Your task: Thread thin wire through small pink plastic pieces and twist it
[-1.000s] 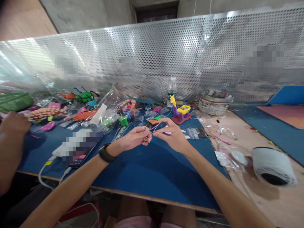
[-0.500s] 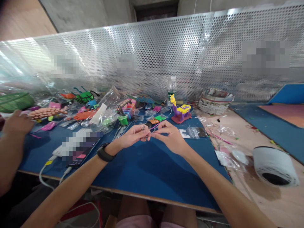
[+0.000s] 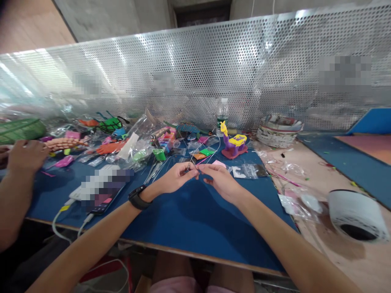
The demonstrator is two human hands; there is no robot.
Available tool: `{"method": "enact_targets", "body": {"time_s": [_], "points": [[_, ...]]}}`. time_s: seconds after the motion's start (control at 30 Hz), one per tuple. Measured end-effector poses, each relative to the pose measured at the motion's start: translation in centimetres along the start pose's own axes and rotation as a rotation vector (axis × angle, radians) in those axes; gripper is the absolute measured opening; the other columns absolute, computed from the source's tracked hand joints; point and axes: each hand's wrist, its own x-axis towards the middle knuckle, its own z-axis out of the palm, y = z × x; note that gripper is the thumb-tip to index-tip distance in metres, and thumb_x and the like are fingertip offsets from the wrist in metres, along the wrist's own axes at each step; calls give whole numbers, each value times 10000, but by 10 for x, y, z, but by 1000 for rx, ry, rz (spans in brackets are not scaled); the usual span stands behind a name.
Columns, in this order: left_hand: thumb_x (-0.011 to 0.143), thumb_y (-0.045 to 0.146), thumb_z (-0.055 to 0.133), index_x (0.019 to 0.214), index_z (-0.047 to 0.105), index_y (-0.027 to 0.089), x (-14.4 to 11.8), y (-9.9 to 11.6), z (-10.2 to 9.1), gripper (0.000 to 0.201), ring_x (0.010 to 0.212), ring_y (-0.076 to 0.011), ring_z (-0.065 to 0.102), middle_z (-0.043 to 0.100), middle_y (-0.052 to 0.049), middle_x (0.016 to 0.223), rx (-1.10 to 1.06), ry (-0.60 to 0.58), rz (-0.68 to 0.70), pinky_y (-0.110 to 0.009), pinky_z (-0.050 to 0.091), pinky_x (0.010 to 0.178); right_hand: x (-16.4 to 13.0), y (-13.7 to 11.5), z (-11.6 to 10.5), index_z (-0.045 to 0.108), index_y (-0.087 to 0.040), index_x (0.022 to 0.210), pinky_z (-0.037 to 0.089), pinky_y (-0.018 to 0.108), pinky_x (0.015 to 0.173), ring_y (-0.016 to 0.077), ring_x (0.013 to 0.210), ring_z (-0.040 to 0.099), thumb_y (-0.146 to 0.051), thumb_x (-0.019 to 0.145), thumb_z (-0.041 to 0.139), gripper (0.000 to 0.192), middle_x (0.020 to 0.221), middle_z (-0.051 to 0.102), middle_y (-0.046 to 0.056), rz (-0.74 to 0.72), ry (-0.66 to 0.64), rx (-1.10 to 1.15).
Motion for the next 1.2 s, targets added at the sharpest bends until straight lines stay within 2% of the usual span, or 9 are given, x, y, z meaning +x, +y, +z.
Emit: {"method": "enact_targets", "body": {"time_s": [0.23,0.4,0.5,0.63,0.73,0.87,0.93,1.1,1.2], "points": [[973,481,488,888,651,142,0,-1,0,386,825,-153,600,684,-64,912,-32,-9,-8,-268,452,768,-1,-8,-6,738,-218,839,413,271,669,160,844,612,-389,711,810,225,838,687,19,18,-76,-34],[987,483,437,890,686,142,1,2,-1,434,796,-154,618,708,-62,881,-6,20,-35,-266,457,741,0,-7,-9,726,-205,845,364,256,592,110,656,505,-460,726,786,287,704,580,-20,-67,-66,-183],[978,457,456,857,692,149,4,3,1,406,820,-163,638,716,-53,860,50,100,-59,-265,470,741,2,-6,-11,707,-187,779,340,258,571,99,599,443,-499,755,751,316,640,522,-34,-137,-50,-328],[911,330,568,899,673,151,8,-3,3,208,842,-164,665,721,-54,898,24,261,-99,-263,497,757,4,-4,-11,709,-172,780,314,266,552,104,574,411,-543,774,704,371,596,484,-36,-181,-60,-461],[910,297,555,904,668,145,10,-6,2,189,763,-156,679,724,-50,813,-48,289,-124,-265,510,741,3,-2,-11,725,-164,824,302,269,539,104,562,387,-564,792,676,405,583,461,-38,-197,-83,-485],[923,321,542,759,660,149,10,-4,-2,265,688,-143,655,705,-44,721,-36,229,-91,-250,505,693,3,1,-10,729,-169,937,285,269,534,108,570,372,-570,782,698,431,598,442,-42,-199,-101,-453],[914,303,557,727,647,150,10,-4,-1,257,678,-136,645,692,-38,704,-54,229,-111,-248,507,697,4,3,-10,714,-181,930,262,265,531,105,574,349,-557,772,721,408,615,435,-43,-191,-131,-374],[914,196,533,718,590,141,12,-7,8,211,606,-108,635,620,2,637,-366,247,-389,-273,546,712,2,3,-3,640,-222,886,226,252,520,109,595,314,-501,787,742,313,658,392,-46,-154,-188,-111],[940,211,518,735,555,139,13,-4,11,220,617,-100,643,579,17,652,-471,259,-420,-296,575,738,-2,-2,0,605,-220,849,252,245,520,112,619,362,-452,781,754,284,699,417,-34,-110,-217,-41]]}}
